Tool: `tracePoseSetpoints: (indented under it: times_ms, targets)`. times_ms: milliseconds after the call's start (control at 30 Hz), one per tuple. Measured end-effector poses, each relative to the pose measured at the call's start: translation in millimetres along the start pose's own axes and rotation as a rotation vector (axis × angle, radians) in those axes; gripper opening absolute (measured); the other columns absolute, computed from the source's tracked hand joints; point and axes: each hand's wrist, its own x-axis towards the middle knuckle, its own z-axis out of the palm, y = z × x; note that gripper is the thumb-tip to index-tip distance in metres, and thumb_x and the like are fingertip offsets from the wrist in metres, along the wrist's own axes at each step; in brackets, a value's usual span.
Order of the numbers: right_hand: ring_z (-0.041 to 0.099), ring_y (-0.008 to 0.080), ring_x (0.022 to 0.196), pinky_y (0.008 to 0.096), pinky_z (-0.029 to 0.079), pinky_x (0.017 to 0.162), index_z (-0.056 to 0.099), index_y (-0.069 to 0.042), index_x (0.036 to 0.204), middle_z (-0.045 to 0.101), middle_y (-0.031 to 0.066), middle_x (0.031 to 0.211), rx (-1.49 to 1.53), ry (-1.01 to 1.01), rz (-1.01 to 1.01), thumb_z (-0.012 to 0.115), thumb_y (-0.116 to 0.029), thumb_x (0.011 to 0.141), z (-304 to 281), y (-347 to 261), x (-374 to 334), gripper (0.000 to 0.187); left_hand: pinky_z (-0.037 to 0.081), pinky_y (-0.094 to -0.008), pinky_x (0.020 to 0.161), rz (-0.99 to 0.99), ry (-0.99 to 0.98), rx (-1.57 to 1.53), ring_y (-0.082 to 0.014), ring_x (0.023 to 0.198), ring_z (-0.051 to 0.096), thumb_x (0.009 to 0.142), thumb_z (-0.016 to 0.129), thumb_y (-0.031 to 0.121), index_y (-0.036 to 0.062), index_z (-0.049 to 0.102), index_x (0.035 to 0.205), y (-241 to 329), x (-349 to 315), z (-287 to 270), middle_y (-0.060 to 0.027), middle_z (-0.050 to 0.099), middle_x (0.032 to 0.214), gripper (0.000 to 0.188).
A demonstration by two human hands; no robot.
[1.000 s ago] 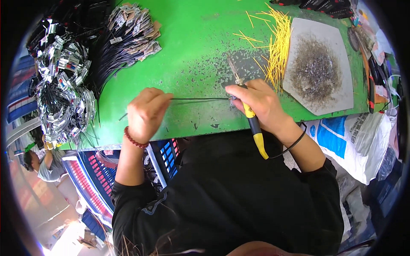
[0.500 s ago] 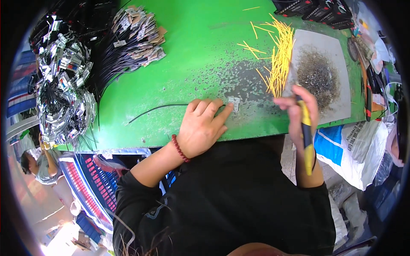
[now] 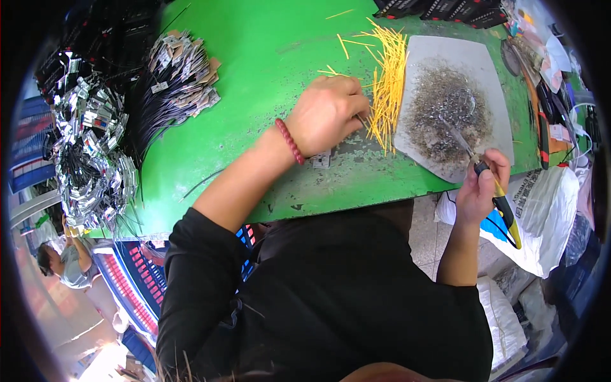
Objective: The person solders wires onto small electronic components and circuit boards with a soldering iron and solder wire, using pliers to hold the wires in place.
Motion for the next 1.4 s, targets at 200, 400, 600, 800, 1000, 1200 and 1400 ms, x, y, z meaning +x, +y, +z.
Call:
tracePoseSetpoints:
  times_ms: [200,400,600,800,1000,1200,1400]
  targets:
    - [0.042,0.0073,0.063,0.0191,0.034,0.055,0.049,0.002,0.105,0.048,0.0038,0.081,0.133,0.132,0.094,0.057,-0.009,0.081,-35,1,-6,0.028,0.047,-0.0399,0.076,0.038,-0.149,0.037,-0.0290,0.085,0.058,0.072,0.069,0.006,0.0044,0.059,0.080,-5,9,10,-0.0094,0.058,0.088,0.013]
    - [0.043,0.0047,0.062,0.0185,0.033,0.055,0.054,0.000,0.095,0.049,-0.0019,0.074,-0.045,0.168,0.080,0.059,-0.004,0.080,-43,12,12,0.016,0.048,-0.0398,0.068,-0.087,0.100,0.139,-0.0288,0.074,0.060,0.077,0.066,0.007,0.0051,0.055,0.080,4,-7,-5,-0.0103,0.060,0.078,0.012]
    - [0.045,0.0037,0.065,0.0185,0.035,0.059,0.057,-0.002,0.091,0.052,-0.0024,0.076,-0.209,0.185,0.041,0.061,-0.002,0.079,-64,35,21,0.012,0.051,-0.0348,0.061,-0.384,0.131,0.016,-0.0273,0.069,0.064,0.073,0.072,0.002,0.0041,0.066,0.087,33,-56,-22,-0.0100,0.065,0.075,0.015]
    - [0.046,0.0041,0.065,0.0191,0.036,0.060,0.057,-0.001,0.090,0.053,-0.0020,0.076,-0.269,0.187,0.017,0.061,0.000,0.079,-61,35,26,0.011,0.050,-0.0335,0.061,-0.294,0.126,0.059,-0.0240,0.069,0.063,0.067,0.075,0.000,0.0055,0.069,0.082,53,-84,-8,-0.0067,0.065,0.076,0.017]
    - [0.046,0.0045,0.062,0.0196,0.036,0.057,0.058,-0.001,0.087,0.054,-0.0017,0.073,-0.323,0.190,0.042,0.061,-0.001,0.079,-59,35,26,0.008,0.049,-0.0339,0.059,-0.256,0.224,0.155,-0.0228,0.069,0.063,0.068,0.075,0.001,0.0063,0.069,0.085,46,-84,4,-0.0055,0.065,0.076,0.018]
    - [0.040,0.0058,0.058,0.0196,0.032,0.053,0.056,-0.002,0.089,0.046,-0.0002,0.070,-0.100,0.273,0.055,0.056,0.000,0.083,-61,33,30,0.006,0.050,-0.0357,0.063,-0.441,0.299,0.035,-0.0253,0.069,0.062,0.068,0.075,0.001,0.0051,0.069,0.082,48,-98,-7,-0.0080,0.064,0.076,0.016]
    - [0.042,0.0074,0.068,0.0206,0.033,0.062,0.055,0.000,0.095,0.049,0.0030,0.080,-0.118,0.001,0.093,0.057,0.000,0.079,-23,9,13,0.016,0.047,-0.0371,0.066,-0.466,0.357,0.049,-0.0270,0.072,0.058,0.070,0.072,0.002,0.0061,0.064,0.077,49,-116,-16,-0.0077,0.060,0.076,0.011]
